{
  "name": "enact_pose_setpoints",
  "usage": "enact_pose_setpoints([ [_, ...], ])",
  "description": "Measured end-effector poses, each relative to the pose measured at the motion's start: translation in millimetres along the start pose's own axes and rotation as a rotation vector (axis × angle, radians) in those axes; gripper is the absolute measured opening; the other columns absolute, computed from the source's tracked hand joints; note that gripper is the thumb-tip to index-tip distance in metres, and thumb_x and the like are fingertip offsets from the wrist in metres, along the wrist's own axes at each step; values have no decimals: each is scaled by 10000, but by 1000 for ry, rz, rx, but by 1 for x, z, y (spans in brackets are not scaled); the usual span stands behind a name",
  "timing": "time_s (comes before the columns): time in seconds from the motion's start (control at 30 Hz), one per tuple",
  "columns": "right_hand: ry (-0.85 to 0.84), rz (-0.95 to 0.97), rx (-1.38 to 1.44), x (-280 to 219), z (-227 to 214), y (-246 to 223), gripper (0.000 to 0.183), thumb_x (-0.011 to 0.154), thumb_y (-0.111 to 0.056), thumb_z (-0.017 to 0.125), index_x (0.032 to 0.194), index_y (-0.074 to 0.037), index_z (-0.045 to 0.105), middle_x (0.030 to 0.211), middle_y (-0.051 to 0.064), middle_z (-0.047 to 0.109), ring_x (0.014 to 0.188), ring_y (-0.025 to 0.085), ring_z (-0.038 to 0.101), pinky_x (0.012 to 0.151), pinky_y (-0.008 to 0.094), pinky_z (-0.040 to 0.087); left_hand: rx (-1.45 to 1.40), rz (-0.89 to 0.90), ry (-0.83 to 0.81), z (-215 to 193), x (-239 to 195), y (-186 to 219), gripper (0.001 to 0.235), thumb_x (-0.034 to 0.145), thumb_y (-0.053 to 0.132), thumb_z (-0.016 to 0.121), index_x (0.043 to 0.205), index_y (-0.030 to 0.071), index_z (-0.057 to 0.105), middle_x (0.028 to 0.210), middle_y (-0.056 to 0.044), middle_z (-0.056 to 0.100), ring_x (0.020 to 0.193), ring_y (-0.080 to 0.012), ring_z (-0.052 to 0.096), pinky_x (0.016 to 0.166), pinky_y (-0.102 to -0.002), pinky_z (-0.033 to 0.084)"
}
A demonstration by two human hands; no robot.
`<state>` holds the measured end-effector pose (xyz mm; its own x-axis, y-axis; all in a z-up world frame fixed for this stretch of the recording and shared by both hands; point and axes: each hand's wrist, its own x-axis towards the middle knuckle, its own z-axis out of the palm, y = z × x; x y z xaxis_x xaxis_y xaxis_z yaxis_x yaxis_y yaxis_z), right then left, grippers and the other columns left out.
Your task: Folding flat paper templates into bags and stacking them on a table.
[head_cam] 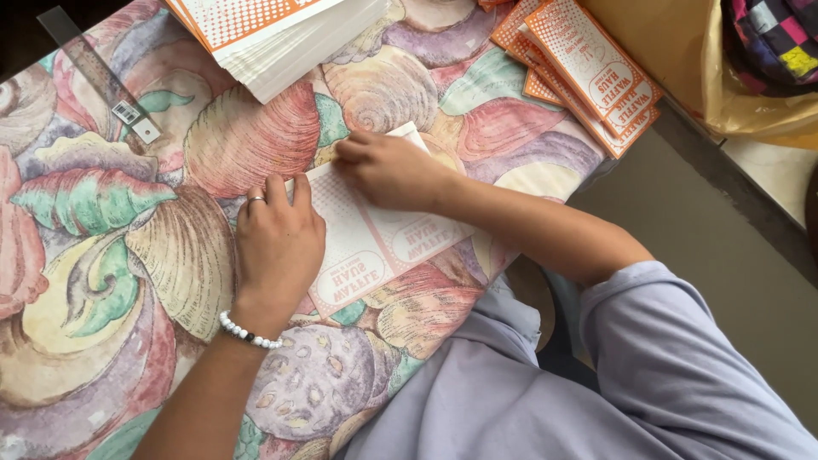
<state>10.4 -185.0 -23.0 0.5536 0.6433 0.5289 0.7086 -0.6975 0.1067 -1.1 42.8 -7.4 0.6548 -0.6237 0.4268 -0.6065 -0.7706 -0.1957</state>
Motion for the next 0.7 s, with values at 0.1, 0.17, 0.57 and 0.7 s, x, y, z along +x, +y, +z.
enact_pose_setpoints([
  [0.1,-52,55,-2,-16,-30,15,201,937,13,543,905,-14,739,938,87,629,895,221,636,756,291,580,-32,0,-41,1,1,-4,375,854,232,653,1203,97,686,926,-80,545,812,-277,637,674,-389,554],
  [0.17,-84,100,-5,-29,-43,25,191,951,-3,567,923,-26,754,944,83,650,919,208,648,782,277,577,-58,1,-67,8,4,-6,361,849,230,662,1183,98,693,919,-76,550,802,-273,646,659,-394,555],
  [0.57,-12,145,103,-53,-33,36,169,935,-32,586,1032,-15,723,1063,111,663,970,287,658,832,364,579,-543,-8,-531,37,99,0,527,704,391,902,1044,90,636,1007,-116,626,996,-442,677,830,-592,542],
  [0.7,42,304,219,-64,-35,42,255,931,-44,671,1174,-26,744,1125,142,684,1013,305,687,795,373,597,-532,-82,-653,56,108,-1,392,638,399,916,876,149,732,881,-87,703,945,-401,718,787,-543,554],
])
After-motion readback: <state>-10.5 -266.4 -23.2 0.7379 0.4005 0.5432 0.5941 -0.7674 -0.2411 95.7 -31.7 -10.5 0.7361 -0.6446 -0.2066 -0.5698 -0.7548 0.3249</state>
